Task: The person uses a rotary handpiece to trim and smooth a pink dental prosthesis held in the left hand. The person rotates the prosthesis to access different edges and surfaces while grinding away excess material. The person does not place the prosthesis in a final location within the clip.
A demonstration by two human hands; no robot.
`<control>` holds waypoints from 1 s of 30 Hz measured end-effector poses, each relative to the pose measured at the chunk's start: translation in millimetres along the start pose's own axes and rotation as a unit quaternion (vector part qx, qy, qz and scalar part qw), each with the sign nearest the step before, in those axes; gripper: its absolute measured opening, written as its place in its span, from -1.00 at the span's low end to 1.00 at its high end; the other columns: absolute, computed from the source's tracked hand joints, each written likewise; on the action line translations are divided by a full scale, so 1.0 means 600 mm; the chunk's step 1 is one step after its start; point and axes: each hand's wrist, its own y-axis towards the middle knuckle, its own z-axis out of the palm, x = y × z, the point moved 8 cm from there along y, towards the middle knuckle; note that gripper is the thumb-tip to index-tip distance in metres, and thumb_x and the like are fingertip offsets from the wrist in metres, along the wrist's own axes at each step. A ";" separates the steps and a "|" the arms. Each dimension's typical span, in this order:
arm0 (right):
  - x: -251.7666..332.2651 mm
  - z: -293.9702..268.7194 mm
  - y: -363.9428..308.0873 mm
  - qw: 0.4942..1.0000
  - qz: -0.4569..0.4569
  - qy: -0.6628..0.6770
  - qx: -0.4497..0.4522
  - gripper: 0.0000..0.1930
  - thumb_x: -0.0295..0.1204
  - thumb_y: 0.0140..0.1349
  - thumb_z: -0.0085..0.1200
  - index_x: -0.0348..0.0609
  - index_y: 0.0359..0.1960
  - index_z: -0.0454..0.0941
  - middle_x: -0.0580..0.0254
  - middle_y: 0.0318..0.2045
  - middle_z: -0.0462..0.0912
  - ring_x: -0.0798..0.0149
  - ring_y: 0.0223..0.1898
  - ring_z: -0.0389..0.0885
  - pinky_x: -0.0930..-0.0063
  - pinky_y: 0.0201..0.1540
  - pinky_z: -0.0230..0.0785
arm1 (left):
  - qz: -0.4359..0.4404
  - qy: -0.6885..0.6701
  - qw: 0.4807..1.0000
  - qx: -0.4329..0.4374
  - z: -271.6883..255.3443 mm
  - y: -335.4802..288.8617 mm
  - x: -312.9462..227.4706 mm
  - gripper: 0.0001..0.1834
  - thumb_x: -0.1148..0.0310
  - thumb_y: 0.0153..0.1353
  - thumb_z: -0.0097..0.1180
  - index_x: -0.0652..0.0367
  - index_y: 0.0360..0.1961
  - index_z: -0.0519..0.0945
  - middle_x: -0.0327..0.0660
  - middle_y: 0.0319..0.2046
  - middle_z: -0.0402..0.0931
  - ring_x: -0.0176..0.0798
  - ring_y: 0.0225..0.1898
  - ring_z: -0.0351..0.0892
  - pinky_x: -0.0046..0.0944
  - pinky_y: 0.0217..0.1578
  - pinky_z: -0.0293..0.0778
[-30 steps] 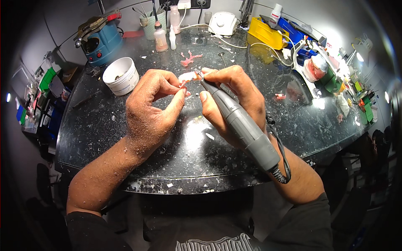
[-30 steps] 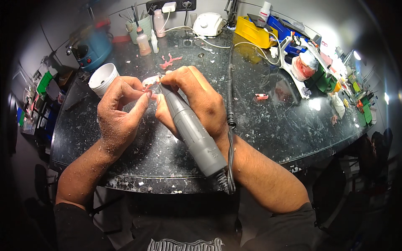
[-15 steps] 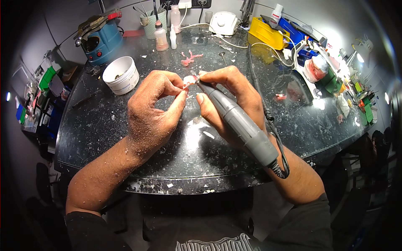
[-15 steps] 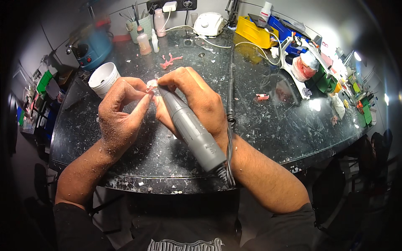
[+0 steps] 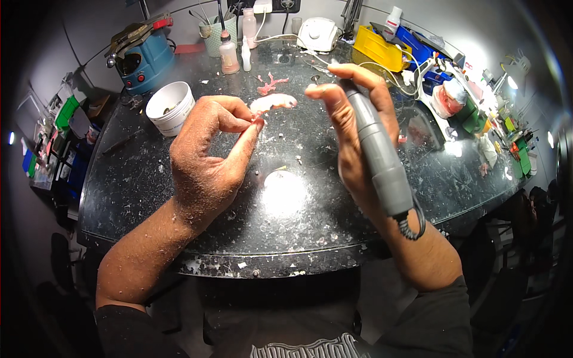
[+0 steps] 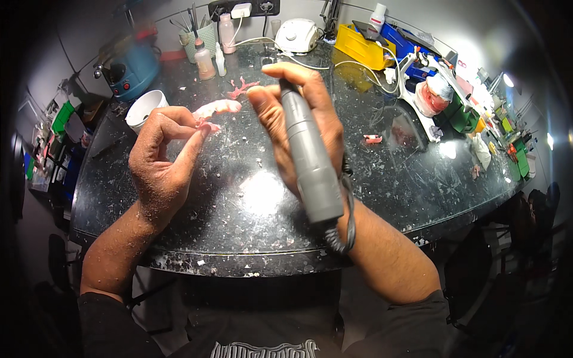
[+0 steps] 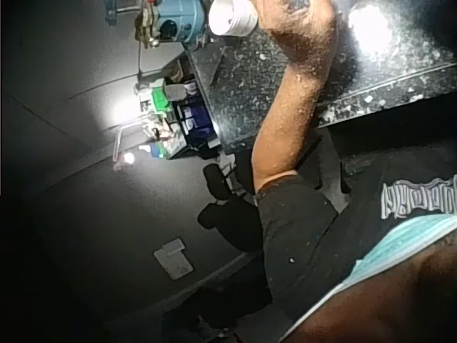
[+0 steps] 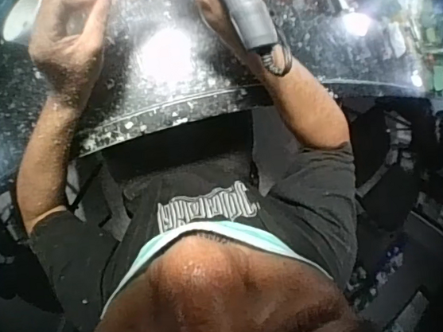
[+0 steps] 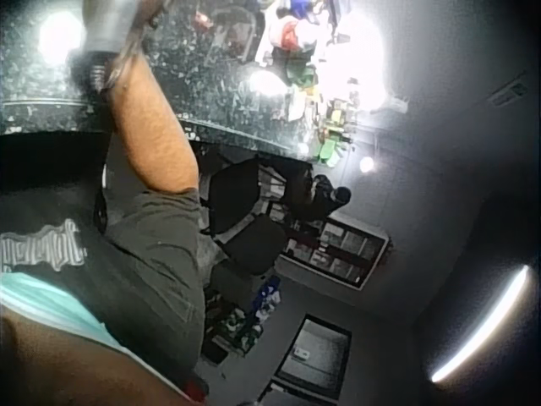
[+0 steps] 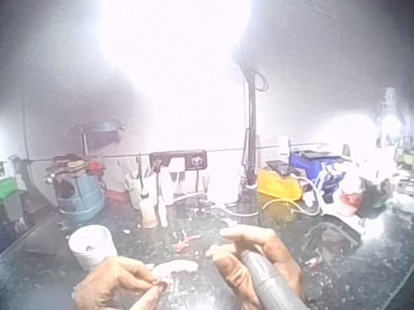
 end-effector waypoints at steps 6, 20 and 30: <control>-0.002 0.028 -0.002 0.994 -0.012 -0.013 0.104 -0.62 -0.63 0.25 0.27 -0.20 0.09 0.50 0.12 -0.08 0.68 0.33 -0.02 0.68 0.44 0.12 0.53 | -0.038 -0.157 0.986 0.039 0.014 -0.005 0.017 -0.84 0.65 0.19 0.30 0.27 -0.32 0.53 -0.13 -0.22 0.58 -0.35 -0.18 0.64 -0.33 -0.11 0.58; -0.068 0.018 -0.006 0.979 0.162 0.113 0.046 -0.72 -0.50 0.29 0.27 -0.21 -0.01 0.52 0.22 -0.26 0.65 0.41 -0.22 0.66 0.55 -0.10 0.55 | -0.351 -0.427 0.827 0.102 0.058 -0.028 0.105 -0.69 0.39 0.29 0.26 0.31 0.00 0.63 -0.16 -0.16 0.66 -0.32 -0.19 0.68 -0.23 -0.05 0.64; -0.043 0.026 -0.003 0.978 0.122 0.150 0.073 -0.61 -0.53 0.26 0.31 -0.20 0.09 0.47 0.14 -0.12 0.66 0.32 -0.06 0.67 0.41 0.11 0.53 | -0.419 -0.492 0.756 0.104 0.069 -0.042 0.121 -0.65 0.38 0.31 0.21 0.28 0.08 0.54 -0.12 -0.13 0.65 -0.27 -0.13 0.70 -0.19 0.00 0.65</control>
